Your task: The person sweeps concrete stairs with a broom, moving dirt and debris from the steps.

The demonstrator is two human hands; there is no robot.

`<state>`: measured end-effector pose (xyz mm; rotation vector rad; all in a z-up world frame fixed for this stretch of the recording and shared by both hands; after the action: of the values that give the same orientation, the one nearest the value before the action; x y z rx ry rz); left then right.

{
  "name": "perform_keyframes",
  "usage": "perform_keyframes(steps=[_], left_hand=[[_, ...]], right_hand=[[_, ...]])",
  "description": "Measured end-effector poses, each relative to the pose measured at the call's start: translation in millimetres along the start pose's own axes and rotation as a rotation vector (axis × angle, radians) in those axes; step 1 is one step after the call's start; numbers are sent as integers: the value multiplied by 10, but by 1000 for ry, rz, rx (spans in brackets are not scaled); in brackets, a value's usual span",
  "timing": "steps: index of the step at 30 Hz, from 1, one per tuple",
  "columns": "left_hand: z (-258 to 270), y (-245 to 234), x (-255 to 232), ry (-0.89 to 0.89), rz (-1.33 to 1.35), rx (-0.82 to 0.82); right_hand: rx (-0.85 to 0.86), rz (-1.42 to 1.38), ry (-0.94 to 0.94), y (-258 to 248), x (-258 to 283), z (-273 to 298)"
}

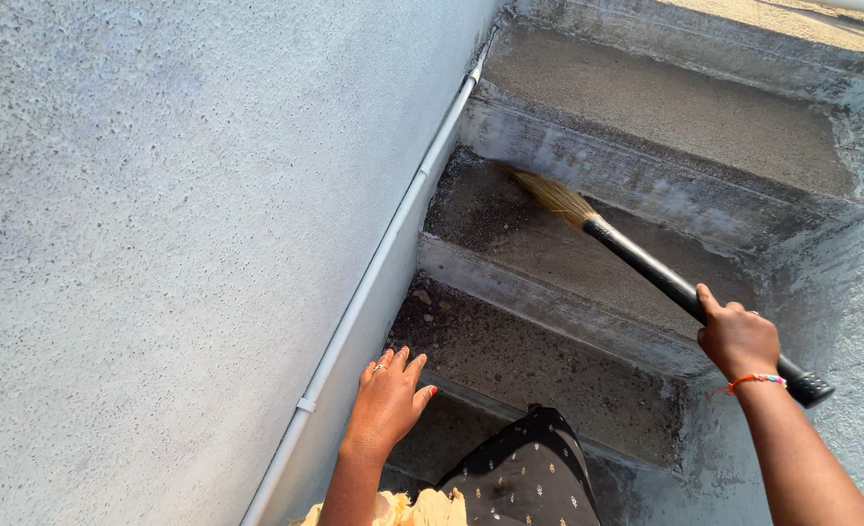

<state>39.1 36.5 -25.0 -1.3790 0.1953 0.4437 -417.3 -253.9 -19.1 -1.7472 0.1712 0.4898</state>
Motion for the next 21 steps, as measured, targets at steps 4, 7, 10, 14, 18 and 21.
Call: perform_keyframes(steps=[4, 7, 10, 14, 18, 21], left_hand=[[-10, -41, 84, 6, -8, -47], [-88, -66, 156, 13, -12, -90], [-131, -28, 162, 21, -12, -83], [-144, -34, 162, 44, -24, -85], [-172, -57, 164, 22, -16, -70], [-192, -149, 114, 41, -21, -78]], right_hand=[[154, -19, -127, 215, 390, 191], [157, -34, -297, -80, 222, 344], [169, 85, -454, -427, -121, 419], [-179, 405, -449, -762, -567, 543], [-305, 260, -140, -494, -712, 541], [-200, 63, 55, -93, -396, 507]])
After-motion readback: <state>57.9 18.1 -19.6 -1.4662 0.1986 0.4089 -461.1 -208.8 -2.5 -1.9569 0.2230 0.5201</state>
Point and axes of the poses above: each hand's wrist, its own z-axis away from the middle knuckle, its own y-axis out of the palm, x = y × z, the point moved 2 cm from there along -z, towards the middle knuckle, and after that the axes turned 4 degrees about y, right-handed, at the moved point
